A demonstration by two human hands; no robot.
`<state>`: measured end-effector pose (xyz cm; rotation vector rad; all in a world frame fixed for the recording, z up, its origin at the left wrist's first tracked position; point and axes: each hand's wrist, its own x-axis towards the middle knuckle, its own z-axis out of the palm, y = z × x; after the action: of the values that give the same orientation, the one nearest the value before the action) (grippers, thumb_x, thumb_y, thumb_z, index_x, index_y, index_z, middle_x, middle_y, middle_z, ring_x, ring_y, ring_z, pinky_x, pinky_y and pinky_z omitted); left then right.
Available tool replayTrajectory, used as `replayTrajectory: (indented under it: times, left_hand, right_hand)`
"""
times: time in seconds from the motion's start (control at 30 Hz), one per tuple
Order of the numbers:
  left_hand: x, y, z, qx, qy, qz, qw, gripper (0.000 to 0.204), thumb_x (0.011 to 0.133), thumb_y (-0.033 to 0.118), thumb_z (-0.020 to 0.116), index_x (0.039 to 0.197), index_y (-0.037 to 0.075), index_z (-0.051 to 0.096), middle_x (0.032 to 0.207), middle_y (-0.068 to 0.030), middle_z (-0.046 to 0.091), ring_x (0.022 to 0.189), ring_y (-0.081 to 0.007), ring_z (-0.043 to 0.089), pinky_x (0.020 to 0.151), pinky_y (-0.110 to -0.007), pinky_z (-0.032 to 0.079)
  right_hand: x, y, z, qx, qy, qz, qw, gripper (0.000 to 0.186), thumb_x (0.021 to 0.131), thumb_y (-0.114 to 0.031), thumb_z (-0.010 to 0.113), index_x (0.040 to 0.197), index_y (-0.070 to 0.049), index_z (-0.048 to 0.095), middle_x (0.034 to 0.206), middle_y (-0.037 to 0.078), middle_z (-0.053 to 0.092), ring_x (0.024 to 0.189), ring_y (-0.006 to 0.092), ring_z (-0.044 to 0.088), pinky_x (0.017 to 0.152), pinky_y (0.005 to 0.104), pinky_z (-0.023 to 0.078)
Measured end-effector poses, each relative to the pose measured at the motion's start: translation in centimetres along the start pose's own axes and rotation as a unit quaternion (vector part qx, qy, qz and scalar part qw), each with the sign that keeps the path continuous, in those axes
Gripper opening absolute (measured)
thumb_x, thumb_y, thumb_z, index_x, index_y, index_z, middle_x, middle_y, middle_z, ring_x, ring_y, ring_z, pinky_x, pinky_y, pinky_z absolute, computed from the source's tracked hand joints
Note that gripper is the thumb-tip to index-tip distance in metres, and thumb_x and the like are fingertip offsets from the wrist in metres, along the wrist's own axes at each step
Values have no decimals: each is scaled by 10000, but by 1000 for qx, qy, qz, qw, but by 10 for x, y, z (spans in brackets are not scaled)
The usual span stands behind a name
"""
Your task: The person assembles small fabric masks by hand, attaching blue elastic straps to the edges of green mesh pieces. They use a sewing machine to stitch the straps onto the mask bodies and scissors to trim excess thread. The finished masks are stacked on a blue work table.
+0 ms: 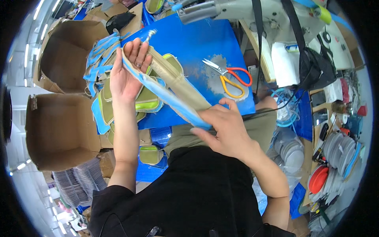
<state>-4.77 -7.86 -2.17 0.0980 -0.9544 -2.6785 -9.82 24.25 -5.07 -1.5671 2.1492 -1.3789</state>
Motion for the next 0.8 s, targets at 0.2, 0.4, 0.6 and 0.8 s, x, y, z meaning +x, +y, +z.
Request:
replayTrajectory:
  times: [0.2,0.4,0.6,0.8]
  left_hand:
    - [0,-6,6,116,34,92,988,380,1090,340,483,1281,66,666,1459,-95,579,1461,-296,414,1197,-500,345]
    - [-11,0,14,28,56,81,995,361,1082,278,513,1304,20,633,1473,-122,557,1459,-304,418,1189,-506,373]
    - [-8,-5,24,67,105,103,987,365,1084,262,507,1305,-4,623,1477,-138,551,1454,-308,426,1174,-490,404]
    - [-2,-30,9,-81,80,35,993,598,1037,449,566,1427,1,494,1521,-196,479,1471,-346,387,1221,-498,320]
  right_hand:
    - [-2,-4,-8,-12,25,-4,1000,129,809,-184,784,870,-90,722,1161,67,684,1055,270,616,966,447,379]
    - [-13,3,-12,-36,77,40,996,121,808,-164,778,845,-69,713,1274,94,642,1202,312,558,968,456,378]
    - [-18,17,-12,-20,37,62,997,116,828,-159,762,861,-57,718,1264,98,647,1185,316,565,955,443,389]
    - [-3,15,-3,22,74,43,996,117,832,-152,757,887,-53,730,1287,100,630,1171,325,569,988,454,397]
